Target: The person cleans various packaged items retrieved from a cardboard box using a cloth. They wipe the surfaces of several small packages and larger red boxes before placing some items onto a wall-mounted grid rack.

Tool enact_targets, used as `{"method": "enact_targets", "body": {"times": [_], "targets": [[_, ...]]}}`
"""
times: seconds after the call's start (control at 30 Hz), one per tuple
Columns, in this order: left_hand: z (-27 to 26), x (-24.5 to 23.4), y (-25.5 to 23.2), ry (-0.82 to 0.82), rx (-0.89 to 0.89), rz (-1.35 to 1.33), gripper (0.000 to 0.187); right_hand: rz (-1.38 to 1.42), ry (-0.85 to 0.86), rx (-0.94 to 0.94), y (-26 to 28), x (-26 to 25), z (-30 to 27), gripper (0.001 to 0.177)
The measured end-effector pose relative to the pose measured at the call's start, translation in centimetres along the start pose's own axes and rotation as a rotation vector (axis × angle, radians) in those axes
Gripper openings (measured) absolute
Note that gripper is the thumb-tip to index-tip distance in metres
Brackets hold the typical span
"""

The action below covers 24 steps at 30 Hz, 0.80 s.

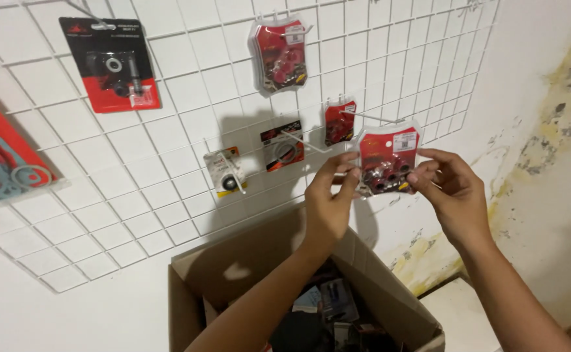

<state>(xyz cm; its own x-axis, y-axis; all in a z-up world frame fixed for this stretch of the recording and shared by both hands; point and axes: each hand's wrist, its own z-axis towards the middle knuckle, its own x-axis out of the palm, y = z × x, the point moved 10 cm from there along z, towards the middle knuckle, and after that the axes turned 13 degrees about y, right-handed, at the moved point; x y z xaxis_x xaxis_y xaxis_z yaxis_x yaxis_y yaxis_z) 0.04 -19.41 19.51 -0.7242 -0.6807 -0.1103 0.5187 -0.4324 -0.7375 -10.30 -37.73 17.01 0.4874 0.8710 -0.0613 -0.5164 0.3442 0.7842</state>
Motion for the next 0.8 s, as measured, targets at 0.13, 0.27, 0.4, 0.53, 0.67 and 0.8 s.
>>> {"method": "enact_targets", "body": {"times": [0.13,0.27,0.4,0.53,0.67,0.8], "targets": [[1.9,0.7,-1.1,-0.058,0.091,0.306,0.028,-0.027,-0.055,-0.011,-1.1,-1.0,0.9,0.034],[3.2,1.3,-0.6,-0.064,0.107,0.315,0.032,0.007,-0.082,-0.058,-1.5,-1.8,1.6,0.038],[3.3,1.5,-4.0,-0.09,0.23,0.351,0.027,-0.024,-0.049,-0.193,0.7,-1.3,2.8,0.033],[3.5,2.3,-9.6,-0.048,0.367,0.423,0.034,-0.073,-0.063,-0.209,4.7,-0.6,4.6,0.037],[5.3,2.0,-12.9,0.041,0.357,0.334,0.047,0.023,0.017,-0.244,7.7,1.1,6.7,0.04],[8.2,-1.6,-13.3,-0.003,0.346,0.537,0.032,0.037,0.105,-0.29,9.2,3.1,9.1,0.042]]}}
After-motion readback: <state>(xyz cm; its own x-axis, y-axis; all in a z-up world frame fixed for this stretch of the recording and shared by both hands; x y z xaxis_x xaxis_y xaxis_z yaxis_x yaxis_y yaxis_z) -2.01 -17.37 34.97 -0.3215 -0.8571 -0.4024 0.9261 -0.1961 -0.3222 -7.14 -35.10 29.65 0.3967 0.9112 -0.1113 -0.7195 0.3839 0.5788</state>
